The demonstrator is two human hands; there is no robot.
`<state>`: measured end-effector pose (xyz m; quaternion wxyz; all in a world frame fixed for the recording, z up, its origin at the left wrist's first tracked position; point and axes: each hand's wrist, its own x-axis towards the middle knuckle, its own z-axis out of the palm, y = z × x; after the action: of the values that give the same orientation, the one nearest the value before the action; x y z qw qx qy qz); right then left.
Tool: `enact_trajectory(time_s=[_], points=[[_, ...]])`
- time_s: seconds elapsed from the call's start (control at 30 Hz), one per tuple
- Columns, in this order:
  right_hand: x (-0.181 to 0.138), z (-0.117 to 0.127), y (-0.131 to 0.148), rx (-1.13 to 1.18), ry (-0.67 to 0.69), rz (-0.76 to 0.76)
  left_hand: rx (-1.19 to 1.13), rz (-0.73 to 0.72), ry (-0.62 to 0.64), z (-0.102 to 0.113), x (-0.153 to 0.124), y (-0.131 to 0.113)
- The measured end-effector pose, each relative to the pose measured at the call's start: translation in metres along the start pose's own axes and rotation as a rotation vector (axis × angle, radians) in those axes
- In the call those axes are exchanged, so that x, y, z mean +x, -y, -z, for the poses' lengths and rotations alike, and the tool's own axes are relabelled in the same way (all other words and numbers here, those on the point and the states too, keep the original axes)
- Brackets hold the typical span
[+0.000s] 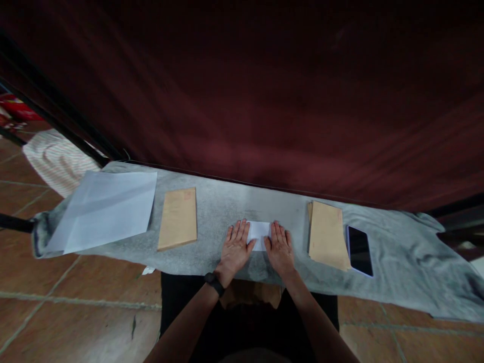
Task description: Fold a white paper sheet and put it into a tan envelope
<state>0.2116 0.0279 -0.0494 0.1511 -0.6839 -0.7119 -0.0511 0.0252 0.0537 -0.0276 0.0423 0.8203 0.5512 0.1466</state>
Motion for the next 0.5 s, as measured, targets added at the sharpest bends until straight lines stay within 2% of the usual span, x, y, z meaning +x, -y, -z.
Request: enact_trajectory(time_s=[0.1, 0.2, 0.37, 0.5], points=[[0.001, 0.0, 0.001, -0.003, -0.007, -0.018, 0.0, 0.048, -0.013, 0.002, -0.001, -0.001], [0.0, -0.001, 0.001, 0.003, -0.014, -0.001, -0.024, 0.055, -0.044, -0.001, 0.001, -0.018], [-0.005, -0.006, -0.003, -0.002, -0.019, 0.018, -0.116, -0.121, -0.013, -0.007, 0.002, -0.05], [-0.005, -0.008, -0.003, 0.021, -0.028, 0.016, -0.104, -0.155, 0.004, -0.006, -0.003, -0.045]])
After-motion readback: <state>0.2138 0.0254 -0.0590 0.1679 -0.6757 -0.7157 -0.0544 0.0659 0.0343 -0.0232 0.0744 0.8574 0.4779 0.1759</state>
